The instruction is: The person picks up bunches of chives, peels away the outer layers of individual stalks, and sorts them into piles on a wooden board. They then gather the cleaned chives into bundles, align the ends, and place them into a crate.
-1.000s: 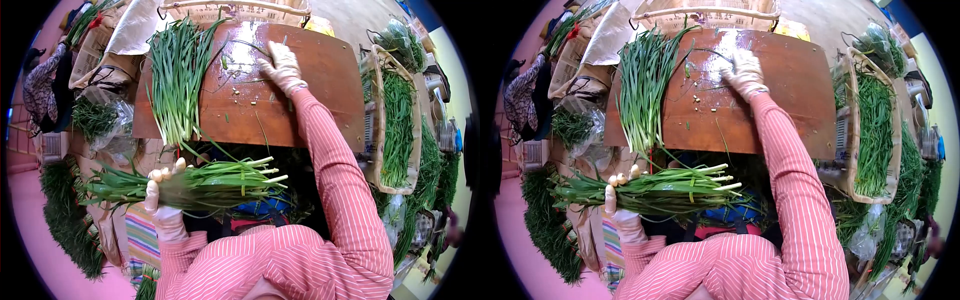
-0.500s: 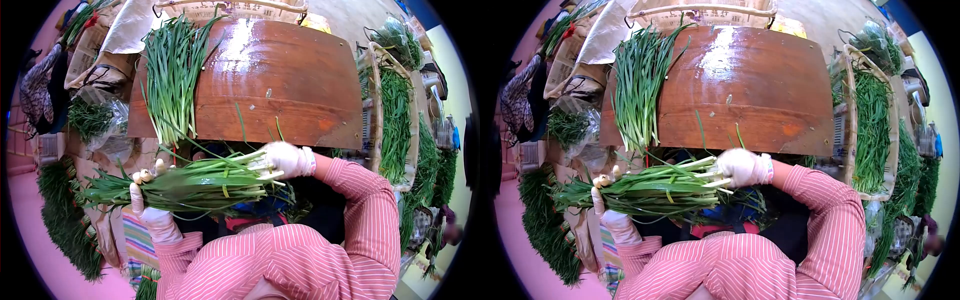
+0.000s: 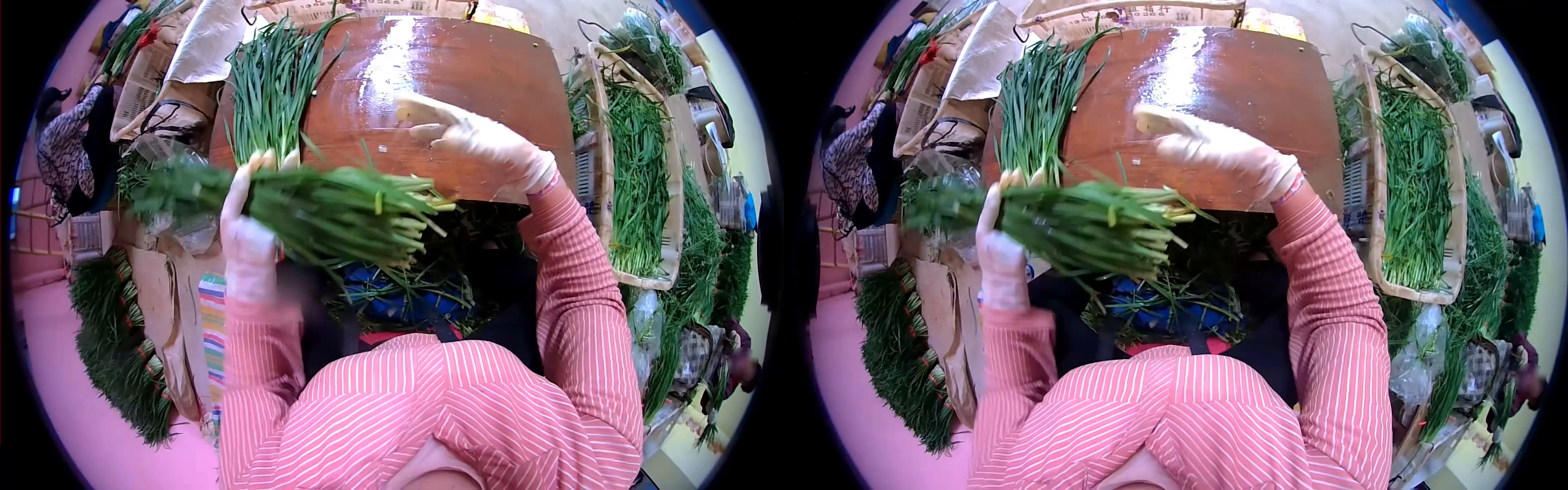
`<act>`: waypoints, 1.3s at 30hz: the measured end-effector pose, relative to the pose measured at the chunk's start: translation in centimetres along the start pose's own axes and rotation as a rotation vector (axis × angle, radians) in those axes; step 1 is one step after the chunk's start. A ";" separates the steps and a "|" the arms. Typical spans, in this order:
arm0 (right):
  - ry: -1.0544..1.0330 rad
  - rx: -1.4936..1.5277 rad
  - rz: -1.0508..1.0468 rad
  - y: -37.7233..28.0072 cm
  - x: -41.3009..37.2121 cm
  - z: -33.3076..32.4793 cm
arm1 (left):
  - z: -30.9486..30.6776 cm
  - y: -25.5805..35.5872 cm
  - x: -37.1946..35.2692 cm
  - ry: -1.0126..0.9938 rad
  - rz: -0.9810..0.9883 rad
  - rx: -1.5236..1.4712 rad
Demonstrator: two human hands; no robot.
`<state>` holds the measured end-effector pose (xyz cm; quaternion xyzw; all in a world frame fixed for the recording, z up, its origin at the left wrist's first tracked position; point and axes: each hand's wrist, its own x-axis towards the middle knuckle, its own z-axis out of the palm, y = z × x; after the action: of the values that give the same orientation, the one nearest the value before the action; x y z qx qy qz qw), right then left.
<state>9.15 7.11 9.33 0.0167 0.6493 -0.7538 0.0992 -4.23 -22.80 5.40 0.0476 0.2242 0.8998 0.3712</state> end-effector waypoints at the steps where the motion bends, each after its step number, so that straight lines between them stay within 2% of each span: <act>1: -0.049 -0.218 -0.012 0.0 -0.3 0.1 | 1.5 -0.8 2.3 0.109 -0.038 0.020; 2: -0.092 -0.437 -0.025 0.3 -0.4 0.3 | 3.1 -1.6 4.8 0.212 -0.080 0.044; 4: 0.051 -0.666 -0.152 2.2 -0.5 0.8 | 5.0 -3.6 9.6 0.181 -0.134 0.187; 6: 0.197 -0.583 0.002 1.6 -0.6 -1.1 | 5.7 -5.1 13.9 -0.036 -0.222 0.419; 7: 0.249 -0.403 0.091 1.5 -0.9 -2.5 | 2.3 -5.6 18.0 -0.185 -0.344 0.259; 8: 0.335 -0.376 -0.015 2.6 -0.8 -4.4 | 3.5 -7.5 20.0 0.156 -0.205 0.405; 10: 0.436 -0.523 0.151 4.1 -0.7 -8.6 | 5.1 -9.4 20.0 0.332 -0.365 0.431; 11: 0.490 -0.666 0.254 4.4 -0.7 -9.8 | 4.9 -9.2 19.7 0.297 -0.412 0.778; 12: 0.541 -0.809 0.359 4.7 -0.8 -10.8 | 3.0 -9.1 20.1 0.376 -0.385 1.083; 14: 0.543 -0.905 0.417 5.8 -1.3 -12.3 | 2.1 -9.1 18.5 0.414 -0.160 1.393; 15: 0.611 -1.089 0.316 6.4 -1.7 -12.7 | 1.1 -8.9 17.8 0.342 -0.075 1.573; 16: 0.678 -1.268 0.209 6.7 -2.0 -12.6 | 0.3 -9.0 16.1 0.233 0.103 1.680; 17: 0.778 -1.542 0.202 5.3 -2.6 -11.0 | 1.0 -8.9 13.8 0.222 0.134 1.699; 18: 0.941 -1.705 -0.060 5.2 -3.3 -9.9 | 2.0 -8.8 11.4 0.209 0.162 1.717; 20: 0.896 -1.505 -0.296 4.2 -4.6 -5.9 | 2.3 -9.1 7.9 0.183 0.150 1.678; 22: 0.712 -1.390 -0.101 5.1 -5.2 -0.8 | 2.5 -10.1 5.8 0.133 0.085 1.492; 23: 0.666 -1.405 0.013 6.3 -5.2 0.7 | 3.4 -10.3 5.0 0.148 -0.068 1.362; 25: 0.588 -1.434 0.184 8.8 -4.7 2.0 | 4.3 -11.0 4.2 0.178 -0.309 1.202; 27: 0.506 -1.433 0.343 10.0 -3.9 2.4 | 3.7 -11.3 3.9 0.179 -0.395 1.117; 28: 0.505 -1.436 0.348 10.7 -3.8 2.4 | 4.1 -11.3 3.7 0.207 -0.416 1.106; 30: 0.570 -1.392 0.221 12.0 -3.6 2.3 | 3.4 -10.7 3.6 0.197 -0.443 1.045; 34: 0.555 -1.321 0.328 10.1 -3.3 4.0 | 2.1 -10.3 3.0 0.214 -0.537 0.930; 35: 0.573 -1.150 0.346 8.9 -3.1 5.0 | 2.2 -10.3 2.9 0.216 -0.541 0.919; 36: 0.534 -1.074 0.286 7.8 -3.0 5.9 | 2.6 -10.3 2.6 0.245 -0.564 0.938; 37: 0.501 -1.102 0.125 7.6 -2.7 6.8 | 2.8 -10.2 2.4 0.276 -0.586 0.959; 39: 0.418 -1.150 -0.167 6.9 -1.7 8.6 | 1.2 -11.3 2.5 0.313 -0.690 0.713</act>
<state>12.93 -2.02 4.17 0.0571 0.9566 -0.2691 -0.0965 1.56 -13.55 1.27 -0.0408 0.5722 0.5891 0.5690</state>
